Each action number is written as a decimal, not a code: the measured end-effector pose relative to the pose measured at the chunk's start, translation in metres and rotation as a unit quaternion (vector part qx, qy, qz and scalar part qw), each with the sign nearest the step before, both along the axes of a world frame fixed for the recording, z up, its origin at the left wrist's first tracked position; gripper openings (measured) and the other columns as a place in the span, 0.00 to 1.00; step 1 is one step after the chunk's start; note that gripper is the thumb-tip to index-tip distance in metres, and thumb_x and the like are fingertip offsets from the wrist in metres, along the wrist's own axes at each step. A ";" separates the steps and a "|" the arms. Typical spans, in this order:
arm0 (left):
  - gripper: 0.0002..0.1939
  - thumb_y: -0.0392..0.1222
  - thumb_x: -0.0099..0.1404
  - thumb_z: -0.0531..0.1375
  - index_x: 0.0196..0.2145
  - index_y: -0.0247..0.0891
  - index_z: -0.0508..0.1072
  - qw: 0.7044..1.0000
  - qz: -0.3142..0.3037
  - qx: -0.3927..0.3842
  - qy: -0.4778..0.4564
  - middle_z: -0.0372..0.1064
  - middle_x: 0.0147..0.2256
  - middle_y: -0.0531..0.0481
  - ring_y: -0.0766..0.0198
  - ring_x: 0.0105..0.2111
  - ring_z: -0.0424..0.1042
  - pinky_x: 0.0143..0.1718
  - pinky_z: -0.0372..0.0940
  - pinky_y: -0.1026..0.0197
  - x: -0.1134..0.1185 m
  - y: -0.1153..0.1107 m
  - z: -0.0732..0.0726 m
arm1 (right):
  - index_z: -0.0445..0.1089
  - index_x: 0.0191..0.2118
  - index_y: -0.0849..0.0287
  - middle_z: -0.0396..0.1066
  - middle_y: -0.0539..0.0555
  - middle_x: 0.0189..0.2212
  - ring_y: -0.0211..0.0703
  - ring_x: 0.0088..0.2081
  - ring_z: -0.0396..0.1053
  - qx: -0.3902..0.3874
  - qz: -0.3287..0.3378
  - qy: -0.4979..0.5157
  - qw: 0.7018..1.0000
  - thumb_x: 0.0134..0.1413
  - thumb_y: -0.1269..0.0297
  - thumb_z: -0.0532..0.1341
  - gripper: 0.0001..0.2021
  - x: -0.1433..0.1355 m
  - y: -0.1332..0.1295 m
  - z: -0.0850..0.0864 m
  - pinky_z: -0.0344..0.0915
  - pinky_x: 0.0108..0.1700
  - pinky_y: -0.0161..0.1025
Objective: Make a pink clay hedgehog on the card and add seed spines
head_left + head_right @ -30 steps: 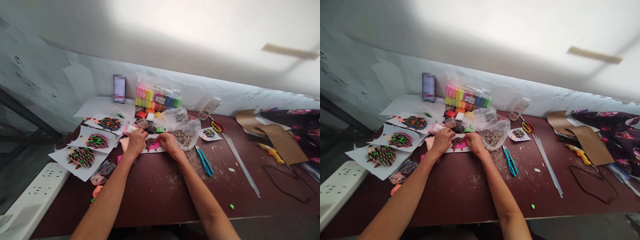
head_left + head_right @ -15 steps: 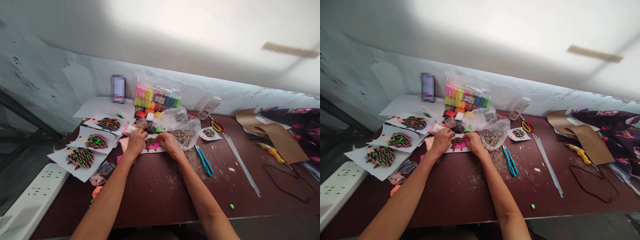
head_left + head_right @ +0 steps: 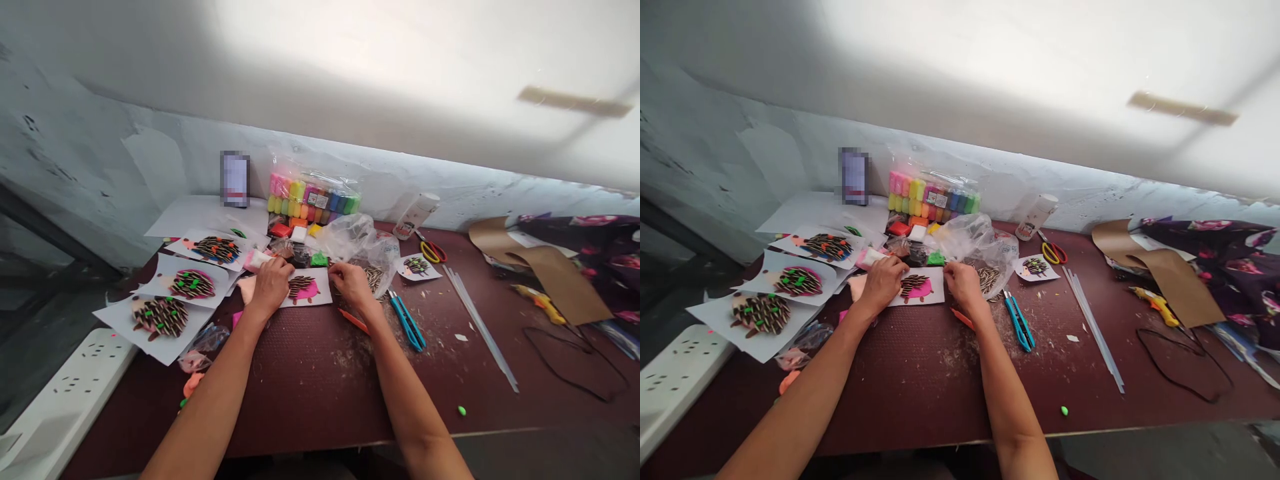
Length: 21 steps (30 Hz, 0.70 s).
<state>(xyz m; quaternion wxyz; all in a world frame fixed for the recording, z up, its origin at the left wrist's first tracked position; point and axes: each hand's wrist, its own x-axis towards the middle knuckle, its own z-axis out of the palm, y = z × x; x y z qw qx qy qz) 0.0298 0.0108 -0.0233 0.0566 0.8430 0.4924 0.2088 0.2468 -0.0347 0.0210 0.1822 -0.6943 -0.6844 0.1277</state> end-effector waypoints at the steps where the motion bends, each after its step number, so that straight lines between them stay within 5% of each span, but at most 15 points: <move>1: 0.15 0.29 0.65 0.53 0.39 0.38 0.79 1.000 0.000 -0.001 -0.001 0.73 0.40 0.41 0.52 0.43 0.70 0.43 0.63 0.51 0.000 0.000 0.000 | 0.80 0.39 0.56 0.81 0.54 0.37 0.44 0.39 0.75 0.008 -0.024 -0.012 1.000 0.58 0.71 0.60 0.10 0.005 -0.002 0.003 0.62 0.41 0.33; 6: 0.16 0.28 0.65 0.52 0.38 0.37 0.79 1.000 0.001 0.004 0.000 0.73 0.40 0.41 0.52 0.42 0.70 0.43 0.63 0.51 0.000 0.001 -0.001 | 0.80 0.42 0.55 0.81 0.55 0.39 0.45 0.42 0.76 -0.011 -0.105 -0.052 0.993 0.60 0.69 0.61 0.10 0.020 -0.008 0.010 0.62 0.43 0.34; 21: 0.16 0.29 0.67 0.52 0.38 0.37 0.79 1.000 0.008 0.010 0.011 0.74 0.40 0.42 0.52 0.42 0.71 0.43 0.62 0.52 0.001 -0.001 0.001 | 0.77 0.42 0.60 0.77 0.61 0.42 0.48 0.46 0.71 -0.040 -0.055 -0.123 0.990 0.62 0.70 0.60 0.08 -0.005 -0.006 0.002 0.60 0.45 0.36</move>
